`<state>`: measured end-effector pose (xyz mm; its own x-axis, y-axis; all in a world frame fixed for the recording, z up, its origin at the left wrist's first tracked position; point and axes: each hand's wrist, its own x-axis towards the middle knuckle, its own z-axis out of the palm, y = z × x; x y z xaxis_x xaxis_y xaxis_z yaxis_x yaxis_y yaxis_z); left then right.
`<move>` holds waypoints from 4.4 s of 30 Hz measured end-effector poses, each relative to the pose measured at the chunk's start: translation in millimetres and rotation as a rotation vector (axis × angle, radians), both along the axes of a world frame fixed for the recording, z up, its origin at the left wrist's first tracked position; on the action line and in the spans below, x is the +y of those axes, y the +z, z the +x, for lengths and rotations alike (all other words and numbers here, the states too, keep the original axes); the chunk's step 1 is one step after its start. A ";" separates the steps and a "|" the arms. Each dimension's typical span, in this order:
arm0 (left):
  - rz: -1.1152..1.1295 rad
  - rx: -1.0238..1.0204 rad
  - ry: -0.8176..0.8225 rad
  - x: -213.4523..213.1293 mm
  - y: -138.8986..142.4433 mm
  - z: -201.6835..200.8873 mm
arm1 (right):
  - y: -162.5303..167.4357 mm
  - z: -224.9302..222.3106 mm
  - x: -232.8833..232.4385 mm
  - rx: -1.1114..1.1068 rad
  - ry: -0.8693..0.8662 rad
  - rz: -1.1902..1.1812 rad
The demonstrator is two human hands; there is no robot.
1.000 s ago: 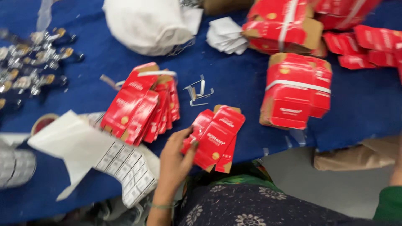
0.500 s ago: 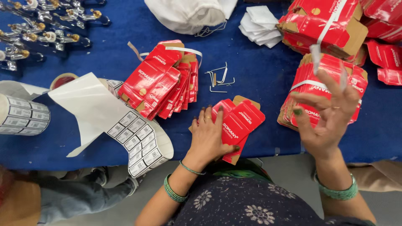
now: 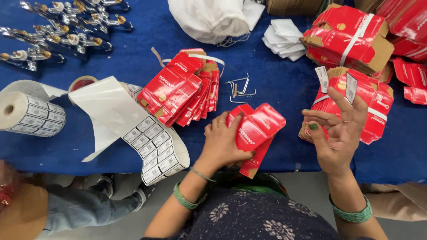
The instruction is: The person repeatedly picks up small red boxes, peels labels from a roll, and sticks them onto the boxes. The person then places the labeled boxes into a pile on the table.
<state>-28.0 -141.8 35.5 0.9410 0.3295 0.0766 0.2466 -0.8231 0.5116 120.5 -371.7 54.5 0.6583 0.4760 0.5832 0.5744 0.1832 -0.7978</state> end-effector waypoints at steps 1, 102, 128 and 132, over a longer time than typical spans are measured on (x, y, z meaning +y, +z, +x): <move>-0.115 -0.024 -0.003 9.9 7.6 -2.7 | 4.0 -0.3 1.2 0.000 0.000 0.010; -1.215 -0.261 0.030 25.5 -34.3 -48.0 | 44.2 125.8 -173.5 -0.174 -0.955 0.256; 0.052 0.000 0.080 -42.9 -7.2 0.7 | -37.8 -41.8 19.1 0.143 -0.077 -0.260; 0.031 -0.158 0.090 -39.0 1.0 -5.7 | -45.8 -43.8 33.5 0.010 -0.123 -0.367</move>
